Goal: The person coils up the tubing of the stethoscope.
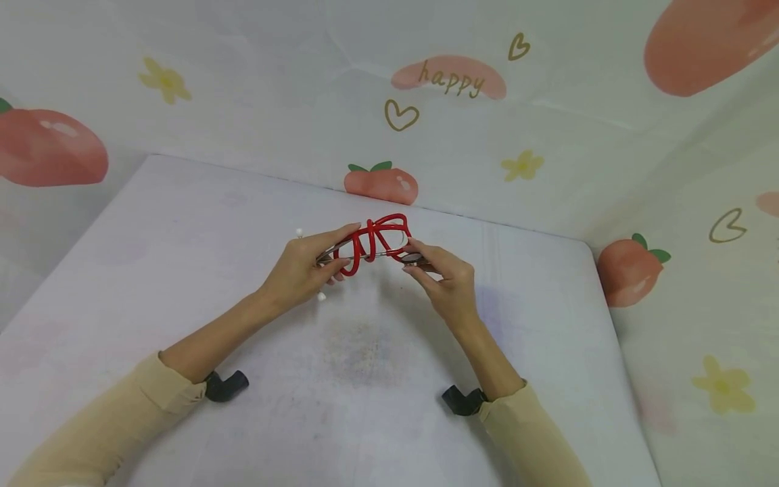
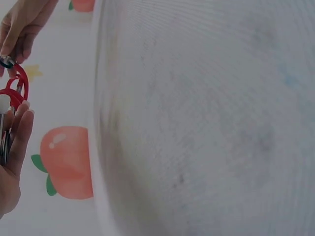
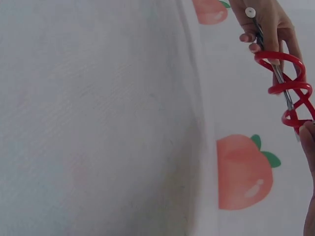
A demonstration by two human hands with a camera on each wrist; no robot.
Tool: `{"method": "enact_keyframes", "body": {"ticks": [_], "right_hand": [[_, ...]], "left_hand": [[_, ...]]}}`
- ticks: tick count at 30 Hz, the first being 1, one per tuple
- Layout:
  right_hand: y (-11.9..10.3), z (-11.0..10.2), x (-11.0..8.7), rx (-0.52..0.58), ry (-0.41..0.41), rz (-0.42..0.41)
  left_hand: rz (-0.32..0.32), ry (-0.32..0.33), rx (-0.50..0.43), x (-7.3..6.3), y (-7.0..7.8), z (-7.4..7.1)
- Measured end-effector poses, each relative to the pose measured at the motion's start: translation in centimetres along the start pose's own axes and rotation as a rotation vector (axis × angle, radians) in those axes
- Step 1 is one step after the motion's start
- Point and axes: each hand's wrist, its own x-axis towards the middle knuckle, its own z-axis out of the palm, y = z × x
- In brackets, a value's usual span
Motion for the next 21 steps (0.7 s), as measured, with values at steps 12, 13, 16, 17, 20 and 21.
{"method": "enact_keyframes", "body": {"ticks": [12,13,16,17,20,21], "right_hand": [[0.04,-0.52,0.45,-0.138,-0.016,-0.066],[0.06,-0.5,0.53,-0.159,0.001,-0.069],[0.25,-0.26,0.62,-0.188,0.032,-0.05],[0.29,-0.13,0.62,-0.171,0.032,-0.025],[0.54,0.3,0.47,-0.009,-0.002,0.078],[0.58,0.43,0.45,0.055,-0.018,0.114]], "left_hand": [[0.015,-0.012,-0.063,-0.21,-0.22,0.07],[0.019,-0.013,-0.079,-0.22,-0.2,0.08],[0.038,-0.007,-0.11,-0.2,-0.18,0.14],[0.043,-0.005,-0.115,-0.19,-0.14,0.17],[0.062,0.002,-0.12,-0.17,-0.1,0.28],[0.066,0.004,-0.119,-0.17,-0.02,0.3]]}}
